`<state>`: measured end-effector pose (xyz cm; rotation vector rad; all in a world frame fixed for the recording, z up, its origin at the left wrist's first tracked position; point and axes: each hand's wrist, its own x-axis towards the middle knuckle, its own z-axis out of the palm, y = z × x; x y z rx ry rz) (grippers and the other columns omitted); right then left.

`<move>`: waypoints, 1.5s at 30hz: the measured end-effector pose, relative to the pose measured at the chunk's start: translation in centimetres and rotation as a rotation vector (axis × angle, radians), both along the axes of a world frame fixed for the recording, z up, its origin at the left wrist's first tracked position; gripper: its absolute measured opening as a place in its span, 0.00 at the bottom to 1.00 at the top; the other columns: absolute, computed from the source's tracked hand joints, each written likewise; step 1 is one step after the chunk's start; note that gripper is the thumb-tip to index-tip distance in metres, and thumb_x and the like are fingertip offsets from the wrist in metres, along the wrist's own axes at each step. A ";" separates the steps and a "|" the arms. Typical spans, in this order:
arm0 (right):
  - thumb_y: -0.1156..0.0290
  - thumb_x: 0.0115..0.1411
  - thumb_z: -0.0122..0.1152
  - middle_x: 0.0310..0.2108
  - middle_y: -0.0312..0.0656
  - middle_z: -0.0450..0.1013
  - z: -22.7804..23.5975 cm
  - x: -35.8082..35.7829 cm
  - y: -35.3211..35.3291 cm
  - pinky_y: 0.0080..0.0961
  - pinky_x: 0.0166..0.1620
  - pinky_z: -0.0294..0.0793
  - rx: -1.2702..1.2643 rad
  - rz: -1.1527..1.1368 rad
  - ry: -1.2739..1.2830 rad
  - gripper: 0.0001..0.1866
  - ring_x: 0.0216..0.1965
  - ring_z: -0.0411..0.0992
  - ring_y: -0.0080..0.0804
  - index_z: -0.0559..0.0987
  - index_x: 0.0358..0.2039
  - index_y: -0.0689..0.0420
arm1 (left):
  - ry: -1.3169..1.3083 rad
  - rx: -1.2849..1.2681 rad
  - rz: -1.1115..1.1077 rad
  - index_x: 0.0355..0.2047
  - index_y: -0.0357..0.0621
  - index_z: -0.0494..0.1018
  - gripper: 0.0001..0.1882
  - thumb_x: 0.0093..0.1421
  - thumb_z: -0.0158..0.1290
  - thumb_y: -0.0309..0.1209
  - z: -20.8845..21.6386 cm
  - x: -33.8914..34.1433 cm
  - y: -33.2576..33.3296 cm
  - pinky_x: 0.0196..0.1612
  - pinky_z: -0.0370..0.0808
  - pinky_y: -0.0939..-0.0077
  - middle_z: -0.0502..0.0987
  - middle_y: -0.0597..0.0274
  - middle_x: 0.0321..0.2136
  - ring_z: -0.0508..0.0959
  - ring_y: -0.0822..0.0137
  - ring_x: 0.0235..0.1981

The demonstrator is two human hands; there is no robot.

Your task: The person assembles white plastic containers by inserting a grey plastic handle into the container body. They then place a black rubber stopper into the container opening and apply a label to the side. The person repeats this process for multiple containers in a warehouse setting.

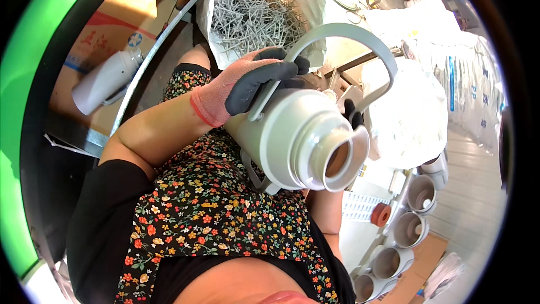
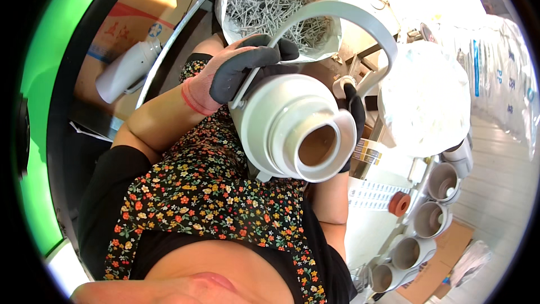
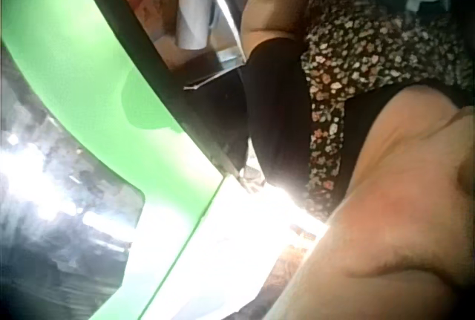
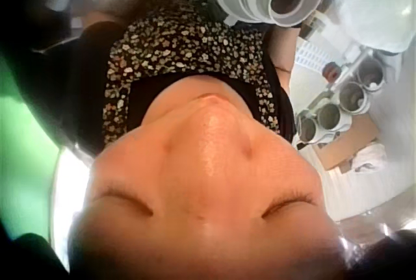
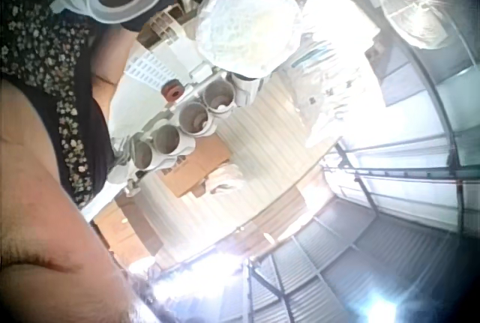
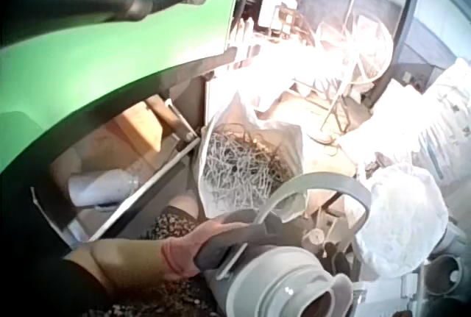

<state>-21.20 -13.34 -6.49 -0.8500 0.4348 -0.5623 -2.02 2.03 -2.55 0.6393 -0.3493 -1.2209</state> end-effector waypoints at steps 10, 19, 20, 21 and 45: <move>0.67 0.61 0.49 0.35 0.44 0.71 -0.1 0.6 -0.5 0.31 0.41 0.73 -0.191 -0.032 0.111 0.13 0.36 0.72 0.33 0.71 0.44 0.60 | -0.440 0.018 0.193 0.48 0.35 0.67 0.18 0.61 0.50 0.32 -2.4 -0.1 0.5 0.45 0.70 0.83 0.74 0.61 0.40 0.73 0.75 0.40; 0.71 0.60 0.52 0.28 0.39 0.73 5.5 1.9 2.0 0.31 0.35 0.72 -1.258 -0.299 0.287 0.07 0.30 0.72 0.30 0.74 0.36 0.58 | -0.274 0.061 0.047 0.52 0.29 0.64 0.27 0.67 0.37 0.43 -3.6 2.4 3.3 0.59 0.62 0.60 0.69 0.47 0.50 0.69 0.56 0.53; 0.70 0.58 0.54 0.34 0.43 0.72 3.7 2.2 2.0 0.30 0.42 0.70 -1.216 -0.275 0.167 0.10 0.37 0.71 0.34 0.73 0.40 0.60 | -0.159 0.065 0.031 0.52 0.30 0.64 0.26 0.66 0.38 0.42 -4.3 2.8 3.3 0.59 0.62 0.61 0.70 0.47 0.50 0.69 0.56 0.53; 0.70 0.57 0.56 0.40 0.48 0.71 1.8 2.5 1.8 0.29 0.49 0.68 -1.164 -0.234 0.050 0.14 0.44 0.69 0.39 0.73 0.43 0.61 | -0.164 0.060 0.014 0.52 0.30 0.64 0.25 0.65 0.38 0.41 -4.5 2.6 2.5 0.58 0.62 0.61 0.70 0.47 0.50 0.69 0.57 0.53; 0.69 0.62 0.52 0.50 0.46 0.68 11.3 -33.2 -14.5 0.40 0.56 0.68 -0.355 -1.069 -0.436 0.20 0.53 0.66 0.42 0.64 0.52 0.61 | -0.083 0.283 -0.383 0.53 0.29 0.63 0.27 0.66 0.41 0.43 -7.9 -1.0 -6.6 0.60 0.62 0.60 0.67 0.46 0.52 0.67 0.55 0.55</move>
